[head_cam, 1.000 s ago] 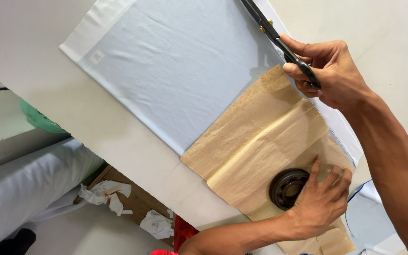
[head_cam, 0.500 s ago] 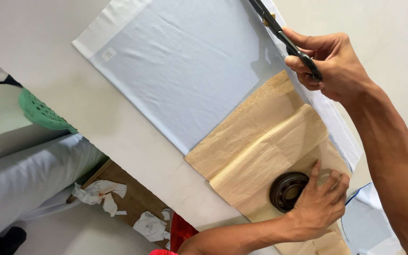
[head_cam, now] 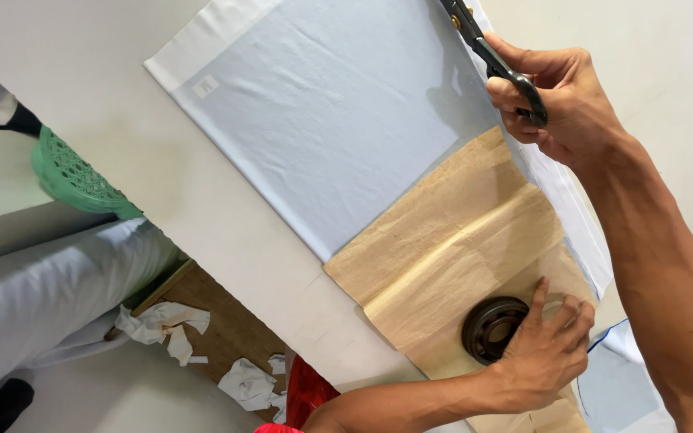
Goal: The person places a brown paper pattern onto a folded white t-shirt on a table. They use a roll of tape to secure the pattern and then use scissors to cut the fabric along the pattern's outline. After cutting, they remove the excess fabric and the pattern.
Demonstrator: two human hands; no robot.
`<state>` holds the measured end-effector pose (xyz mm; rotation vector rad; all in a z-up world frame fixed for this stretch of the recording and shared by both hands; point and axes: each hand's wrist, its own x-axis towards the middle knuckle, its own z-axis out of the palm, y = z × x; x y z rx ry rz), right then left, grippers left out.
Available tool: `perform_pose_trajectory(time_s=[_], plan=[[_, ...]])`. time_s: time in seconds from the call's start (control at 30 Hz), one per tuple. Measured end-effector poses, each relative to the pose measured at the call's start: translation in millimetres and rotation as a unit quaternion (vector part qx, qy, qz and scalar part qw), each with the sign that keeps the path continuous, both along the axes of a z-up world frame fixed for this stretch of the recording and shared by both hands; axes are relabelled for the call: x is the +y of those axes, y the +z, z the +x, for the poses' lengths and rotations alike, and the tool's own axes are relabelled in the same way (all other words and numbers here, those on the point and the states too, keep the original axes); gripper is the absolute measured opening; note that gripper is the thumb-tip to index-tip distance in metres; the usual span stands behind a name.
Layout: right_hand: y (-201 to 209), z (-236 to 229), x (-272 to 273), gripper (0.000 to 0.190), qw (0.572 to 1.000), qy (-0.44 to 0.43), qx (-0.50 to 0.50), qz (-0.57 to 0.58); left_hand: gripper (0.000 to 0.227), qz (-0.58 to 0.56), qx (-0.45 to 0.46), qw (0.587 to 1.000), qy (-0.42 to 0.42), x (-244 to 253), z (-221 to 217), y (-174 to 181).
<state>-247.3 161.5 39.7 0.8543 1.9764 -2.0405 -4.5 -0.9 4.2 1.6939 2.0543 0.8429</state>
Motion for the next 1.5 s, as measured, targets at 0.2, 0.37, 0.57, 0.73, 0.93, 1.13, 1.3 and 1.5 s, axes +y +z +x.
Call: perform_pose_trajectory(time_s=[0.2, 0.37, 0.57, 0.73, 0.93, 1.13, 1.3, 1.5], plan=[[2.6, -12.0, 6.2, 0.057, 0.999, -0.023, 0.0, -0.033, 0.022, 0.015, -0.002, 1.0, 0.024, 1.4, 0.6, -1.9], [6.8, -28.4, 1.6, 0.064, 1.0, -0.003, -0.001, -0.014, 0.02, 0.008, -0.009, 1.0, 0.005, 1.1, -1.1, -1.1], [9.5, -33.9, 1.6, 0.053, 0.998, 0.035, -0.019, 0.057, 0.021, -0.009, -0.008, 1.0, -0.005, 1.3, -4.6, 2.2], [3.4, -39.2, 14.1, 0.029, 1.0, 0.008, -0.006, 0.021, 0.034, -0.015, 0.011, 1.0, -0.018, 0.3, -7.7, 4.3], [10.2, -50.4, 7.5, 0.019, 0.996, 0.077, -0.003, 0.041, 0.03, -0.002, 0.012, 1.0, 0.004, 0.9, -3.2, 1.5], [10.3, -50.5, 7.9, 0.043, 0.996, 0.078, 0.014, 0.04, 0.041, -0.029, 0.03, 0.999, -0.026, 1.3, -7.6, 5.9], [6.0, -34.9, 16.1, 0.05, 0.995, 0.072, 0.022, 0.063, 0.047, -0.008, 0.034, 0.999, -0.013, -0.2, -4.4, 2.1], [15.9, 61.9, 65.8, 0.061, 0.989, -0.028, -0.014, 0.148, 0.038, 0.127, -0.056, 0.988, 0.07, 1.0, 7.8, 2.6]])
